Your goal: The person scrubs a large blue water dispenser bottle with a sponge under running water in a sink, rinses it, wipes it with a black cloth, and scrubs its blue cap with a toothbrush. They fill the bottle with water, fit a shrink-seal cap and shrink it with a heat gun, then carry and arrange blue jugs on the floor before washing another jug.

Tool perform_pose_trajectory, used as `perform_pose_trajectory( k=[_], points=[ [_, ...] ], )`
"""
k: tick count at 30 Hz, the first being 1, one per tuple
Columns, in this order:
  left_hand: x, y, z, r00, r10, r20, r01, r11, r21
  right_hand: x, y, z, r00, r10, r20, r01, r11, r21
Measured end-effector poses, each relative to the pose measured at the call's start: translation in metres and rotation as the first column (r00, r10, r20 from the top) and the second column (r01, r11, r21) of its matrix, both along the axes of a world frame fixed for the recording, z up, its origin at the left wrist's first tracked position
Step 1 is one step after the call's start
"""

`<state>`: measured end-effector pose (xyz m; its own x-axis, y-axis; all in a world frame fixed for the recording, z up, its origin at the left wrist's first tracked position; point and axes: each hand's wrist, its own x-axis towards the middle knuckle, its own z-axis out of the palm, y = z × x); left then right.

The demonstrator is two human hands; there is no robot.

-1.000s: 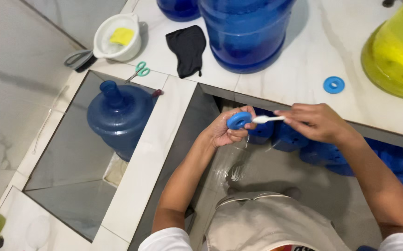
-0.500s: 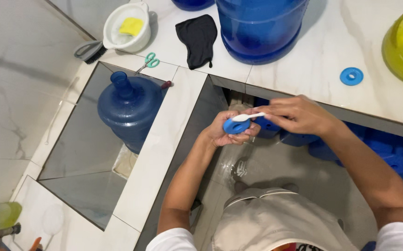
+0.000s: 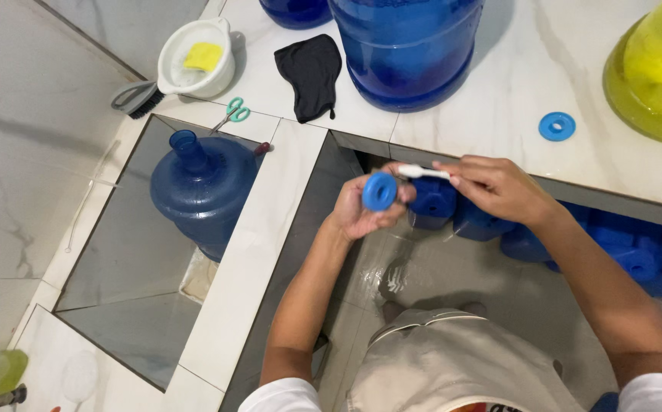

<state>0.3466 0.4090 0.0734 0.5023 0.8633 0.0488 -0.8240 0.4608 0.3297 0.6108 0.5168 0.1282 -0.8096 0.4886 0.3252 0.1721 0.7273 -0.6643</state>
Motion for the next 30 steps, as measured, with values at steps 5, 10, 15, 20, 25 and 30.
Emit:
perform_pose_trajectory(
  k=[5,10,15,20,25,30],
  points=[
    [0.010,0.013,-0.002,0.934,0.358,-0.020,-0.356,0.932,0.062,-0.015,-0.015,0.001,0.988,-0.091,-0.123,0.064,0.976,-0.208],
    [0.015,0.021,-0.008,0.861,0.507,-0.028,-0.506,0.861,0.049,-0.024,-0.039,0.007,0.991,-0.134,0.012,0.129,0.973,0.191],
    [0.017,0.023,-0.004,0.830,0.555,0.051,-0.557,0.826,0.087,-0.024,-0.049,0.004,0.977,-0.211,0.027,0.193,0.933,0.304],
    [0.021,0.022,0.011,0.824,0.559,0.085,-0.561,0.828,-0.010,-0.024,-0.047,-0.002,0.985,-0.166,-0.043,0.169,0.897,0.409],
    [0.025,0.026,0.017,0.840,0.536,0.086,-0.534,0.844,-0.050,-0.021,-0.047,0.000,0.987,-0.153,-0.057,0.158,0.803,0.575],
    [0.032,0.034,0.018,0.817,0.551,0.167,-0.513,0.828,-0.224,-0.014,-0.046,0.003,0.980,-0.187,-0.069,0.190,0.775,0.602]
  ],
)
